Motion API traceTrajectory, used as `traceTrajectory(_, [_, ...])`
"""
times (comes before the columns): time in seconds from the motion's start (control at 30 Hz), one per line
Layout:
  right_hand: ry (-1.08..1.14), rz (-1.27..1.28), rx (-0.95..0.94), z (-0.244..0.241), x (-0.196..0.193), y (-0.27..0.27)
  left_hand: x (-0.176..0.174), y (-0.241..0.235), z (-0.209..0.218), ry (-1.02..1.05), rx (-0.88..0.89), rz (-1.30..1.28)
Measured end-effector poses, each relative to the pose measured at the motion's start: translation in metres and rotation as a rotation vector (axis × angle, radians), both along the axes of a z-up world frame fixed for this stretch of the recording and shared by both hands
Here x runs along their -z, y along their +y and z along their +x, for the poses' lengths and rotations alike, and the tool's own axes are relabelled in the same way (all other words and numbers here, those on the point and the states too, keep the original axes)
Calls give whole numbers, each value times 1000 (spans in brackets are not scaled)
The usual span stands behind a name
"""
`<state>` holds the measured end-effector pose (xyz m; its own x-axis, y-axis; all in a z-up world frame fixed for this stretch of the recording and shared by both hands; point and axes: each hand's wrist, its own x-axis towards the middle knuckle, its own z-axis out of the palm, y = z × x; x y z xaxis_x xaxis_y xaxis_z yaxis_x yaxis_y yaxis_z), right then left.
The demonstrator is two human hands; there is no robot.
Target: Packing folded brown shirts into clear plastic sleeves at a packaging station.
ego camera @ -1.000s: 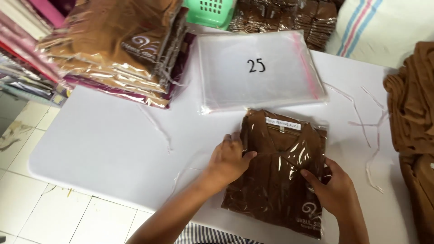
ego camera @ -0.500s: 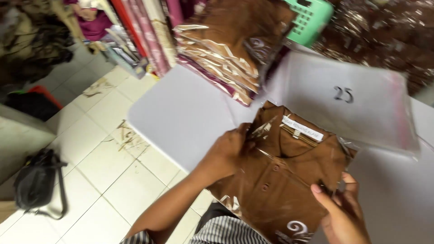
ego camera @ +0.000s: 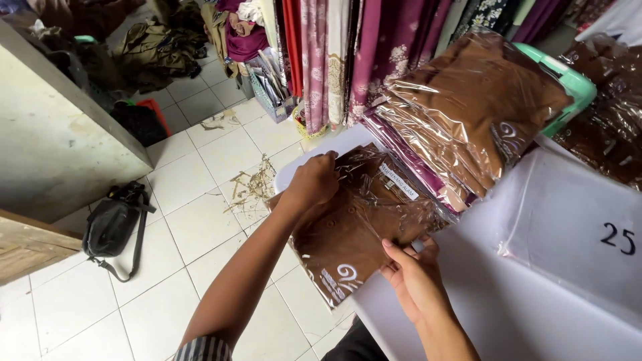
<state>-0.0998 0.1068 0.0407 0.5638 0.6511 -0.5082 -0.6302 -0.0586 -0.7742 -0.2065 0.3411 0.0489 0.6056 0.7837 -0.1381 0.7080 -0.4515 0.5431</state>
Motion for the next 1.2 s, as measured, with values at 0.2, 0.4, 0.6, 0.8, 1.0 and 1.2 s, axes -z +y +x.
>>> traceTrajectory(0.2, [-227,-163,-64,12,-2,15,66,41,18,-193,5,247])
traceTrajectory(0.4, [-1979,-294,115,29,17,-3,57,-44,5,49,-115,677])
traceTrajectory(0.6, [-1834,-338,-359,10,29,34,-9,-86,6,325,-10,123])
traceTrajectory(0.8, [-1765,-503,-521,9,29,43,-4,-87,6,251,-38,157])
traceTrajectory(1.0, [-1654,-278,-542,21,35,35,15,-81,4,287,-36,282])
traceTrajectory(1.2, [-1808,116,-205,66,20,-39,7,-134,12,-296,-26,705])
